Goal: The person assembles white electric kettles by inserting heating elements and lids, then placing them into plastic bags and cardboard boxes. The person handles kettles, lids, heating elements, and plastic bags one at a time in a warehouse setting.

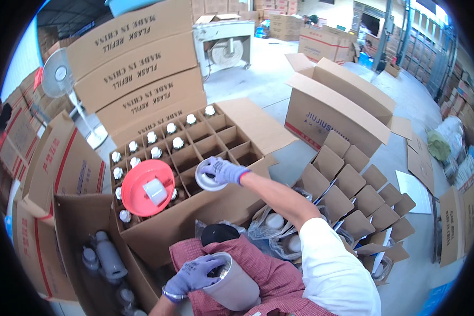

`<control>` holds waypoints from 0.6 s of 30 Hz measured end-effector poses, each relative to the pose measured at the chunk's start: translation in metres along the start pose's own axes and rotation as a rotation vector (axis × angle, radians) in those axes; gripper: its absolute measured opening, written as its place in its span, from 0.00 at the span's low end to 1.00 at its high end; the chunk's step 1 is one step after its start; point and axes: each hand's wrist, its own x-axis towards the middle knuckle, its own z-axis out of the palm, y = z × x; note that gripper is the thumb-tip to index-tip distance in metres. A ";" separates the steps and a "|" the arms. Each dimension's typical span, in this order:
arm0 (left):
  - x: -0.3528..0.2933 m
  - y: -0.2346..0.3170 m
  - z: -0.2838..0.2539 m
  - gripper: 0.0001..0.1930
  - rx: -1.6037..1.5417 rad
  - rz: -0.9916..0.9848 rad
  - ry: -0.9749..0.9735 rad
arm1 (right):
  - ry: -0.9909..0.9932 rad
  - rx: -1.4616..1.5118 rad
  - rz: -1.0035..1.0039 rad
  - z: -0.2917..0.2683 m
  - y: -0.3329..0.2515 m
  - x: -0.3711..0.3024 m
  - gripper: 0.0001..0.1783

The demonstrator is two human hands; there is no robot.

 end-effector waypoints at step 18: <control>0.017 0.031 -0.013 0.32 -0.871 0.050 1.285 | 0.570 0.623 -0.176 -0.069 -0.216 -0.110 0.37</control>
